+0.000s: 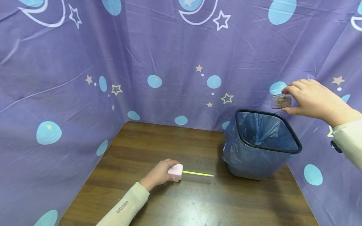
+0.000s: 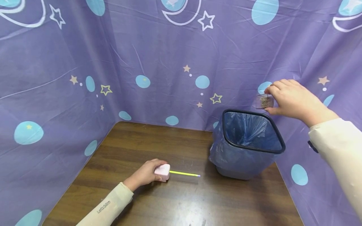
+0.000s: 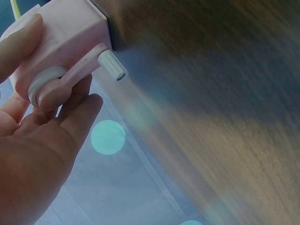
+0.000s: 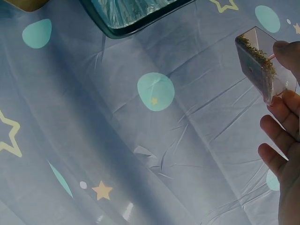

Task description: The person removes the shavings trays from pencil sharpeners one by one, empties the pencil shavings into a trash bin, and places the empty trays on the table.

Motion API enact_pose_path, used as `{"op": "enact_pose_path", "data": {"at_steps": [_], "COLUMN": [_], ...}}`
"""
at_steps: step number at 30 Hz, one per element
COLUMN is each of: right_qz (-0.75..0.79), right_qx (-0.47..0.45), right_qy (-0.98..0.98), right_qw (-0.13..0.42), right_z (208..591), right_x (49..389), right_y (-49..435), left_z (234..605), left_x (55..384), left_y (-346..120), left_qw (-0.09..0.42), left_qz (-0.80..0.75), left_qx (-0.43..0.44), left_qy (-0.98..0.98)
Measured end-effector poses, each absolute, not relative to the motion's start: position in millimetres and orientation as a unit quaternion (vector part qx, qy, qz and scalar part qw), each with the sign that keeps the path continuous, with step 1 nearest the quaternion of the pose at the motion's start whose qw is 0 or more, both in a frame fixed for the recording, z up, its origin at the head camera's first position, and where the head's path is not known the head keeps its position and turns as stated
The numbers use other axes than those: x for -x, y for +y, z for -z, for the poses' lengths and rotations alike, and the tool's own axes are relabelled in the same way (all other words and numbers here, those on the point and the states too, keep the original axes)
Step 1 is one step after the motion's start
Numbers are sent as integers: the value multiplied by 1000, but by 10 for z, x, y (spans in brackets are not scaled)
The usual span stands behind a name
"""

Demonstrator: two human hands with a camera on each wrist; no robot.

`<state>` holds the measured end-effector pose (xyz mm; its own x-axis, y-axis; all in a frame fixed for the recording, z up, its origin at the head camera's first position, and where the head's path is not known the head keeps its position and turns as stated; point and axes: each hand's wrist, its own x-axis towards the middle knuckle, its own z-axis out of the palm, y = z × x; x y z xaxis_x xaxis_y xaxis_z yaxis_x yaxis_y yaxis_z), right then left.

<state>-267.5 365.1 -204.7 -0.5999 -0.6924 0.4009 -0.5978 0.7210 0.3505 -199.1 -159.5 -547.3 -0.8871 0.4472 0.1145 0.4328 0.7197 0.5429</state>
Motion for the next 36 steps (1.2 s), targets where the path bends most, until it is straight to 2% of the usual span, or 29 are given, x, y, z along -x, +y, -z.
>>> {"op": "enact_pose_path", "data": {"at_steps": [14, 36], "right_qz": [106, 125], "right_qx": [-388, -389], "right_qy": [-873, -875], "right_qw": [276, 260], "right_z": [1981, 2012], "right_x": [2692, 2672], "right_y": [3702, 3714], "left_z": [5484, 5476], "left_x": [2003, 1986], "left_y": [-1588, -1594], "left_qw": [17, 14], "left_qz": [-284, -287], "left_qx": [-234, -231], "left_qy": [929, 930]}}
